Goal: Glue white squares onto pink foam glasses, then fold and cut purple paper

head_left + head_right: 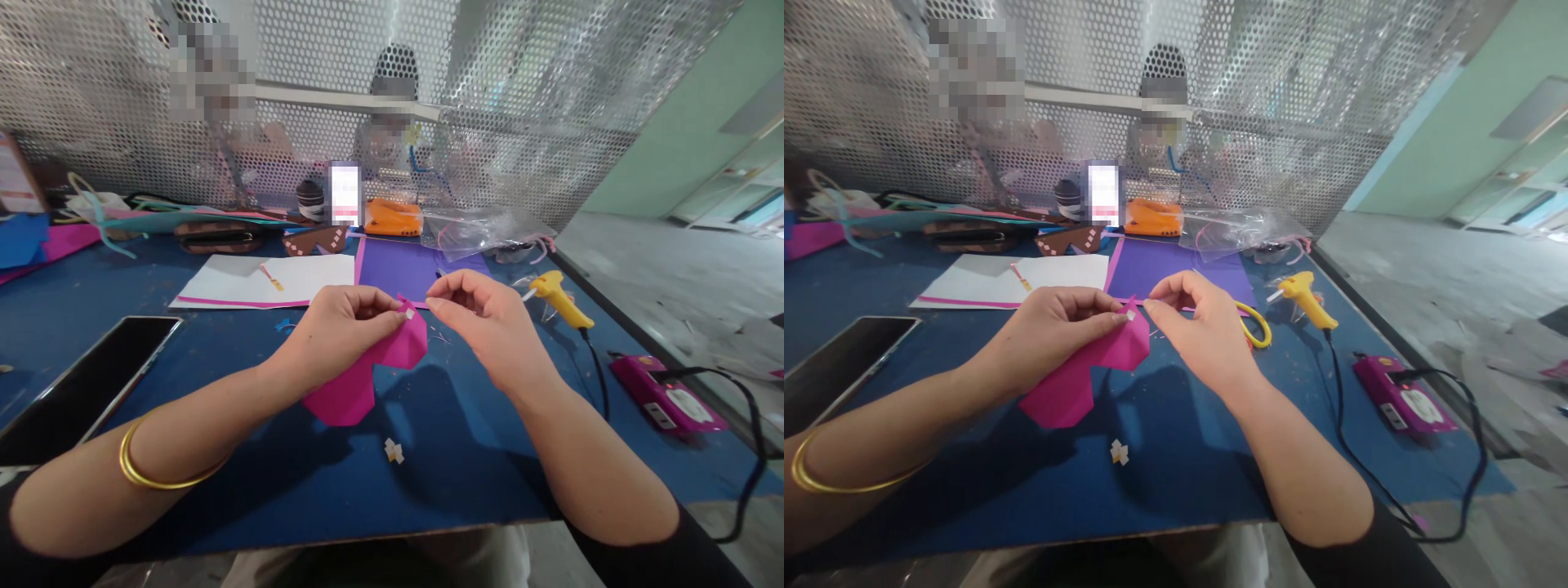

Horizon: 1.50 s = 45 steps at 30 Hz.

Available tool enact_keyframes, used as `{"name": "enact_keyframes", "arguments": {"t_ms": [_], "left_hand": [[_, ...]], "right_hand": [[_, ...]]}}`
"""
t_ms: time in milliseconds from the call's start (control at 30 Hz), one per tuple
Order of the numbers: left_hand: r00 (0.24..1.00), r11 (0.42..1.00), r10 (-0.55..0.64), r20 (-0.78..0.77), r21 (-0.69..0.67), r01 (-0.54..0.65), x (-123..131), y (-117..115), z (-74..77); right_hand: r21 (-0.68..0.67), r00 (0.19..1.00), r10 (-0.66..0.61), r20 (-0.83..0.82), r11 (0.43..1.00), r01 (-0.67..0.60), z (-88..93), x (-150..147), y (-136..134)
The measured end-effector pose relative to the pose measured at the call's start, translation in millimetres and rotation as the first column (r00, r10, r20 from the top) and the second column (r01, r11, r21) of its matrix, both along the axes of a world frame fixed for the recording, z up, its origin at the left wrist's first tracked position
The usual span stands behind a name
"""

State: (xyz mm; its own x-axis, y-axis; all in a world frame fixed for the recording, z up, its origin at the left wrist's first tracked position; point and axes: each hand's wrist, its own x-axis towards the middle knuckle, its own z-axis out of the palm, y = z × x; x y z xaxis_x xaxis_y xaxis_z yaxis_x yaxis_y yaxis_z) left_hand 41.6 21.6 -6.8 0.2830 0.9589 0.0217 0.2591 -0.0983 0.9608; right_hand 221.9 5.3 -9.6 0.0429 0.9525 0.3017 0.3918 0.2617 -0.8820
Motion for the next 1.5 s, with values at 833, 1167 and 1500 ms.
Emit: {"name": "enact_keyframes", "arguments": {"t_ms": [833, 1167, 1500], "left_hand": [[0.999, 0.999, -0.036, 0.002, -0.001, 0.036, -1.6, 0.7, -0.2], [0.999, 0.999, -0.044, 0.025, 0.000, 0.044, -0.9, 2.2, -0.8], [0.999, 0.999, -0.029, 0.026, -0.037, 0.030, -0.8, -0.3, 0.8]], "right_hand": [[-0.091, 0.991, 0.082, -0.108, 0.992, -0.092, -9.2, -6.3, 1.8], [-0.077, 0.992, 0.082, -0.093, 0.993, -0.089, -8.0, -6.2, 1.0], [-0.133, 0.983, 0.079, -0.164, 0.986, -0.101, -7.7, -7.6, 1.6]]}}
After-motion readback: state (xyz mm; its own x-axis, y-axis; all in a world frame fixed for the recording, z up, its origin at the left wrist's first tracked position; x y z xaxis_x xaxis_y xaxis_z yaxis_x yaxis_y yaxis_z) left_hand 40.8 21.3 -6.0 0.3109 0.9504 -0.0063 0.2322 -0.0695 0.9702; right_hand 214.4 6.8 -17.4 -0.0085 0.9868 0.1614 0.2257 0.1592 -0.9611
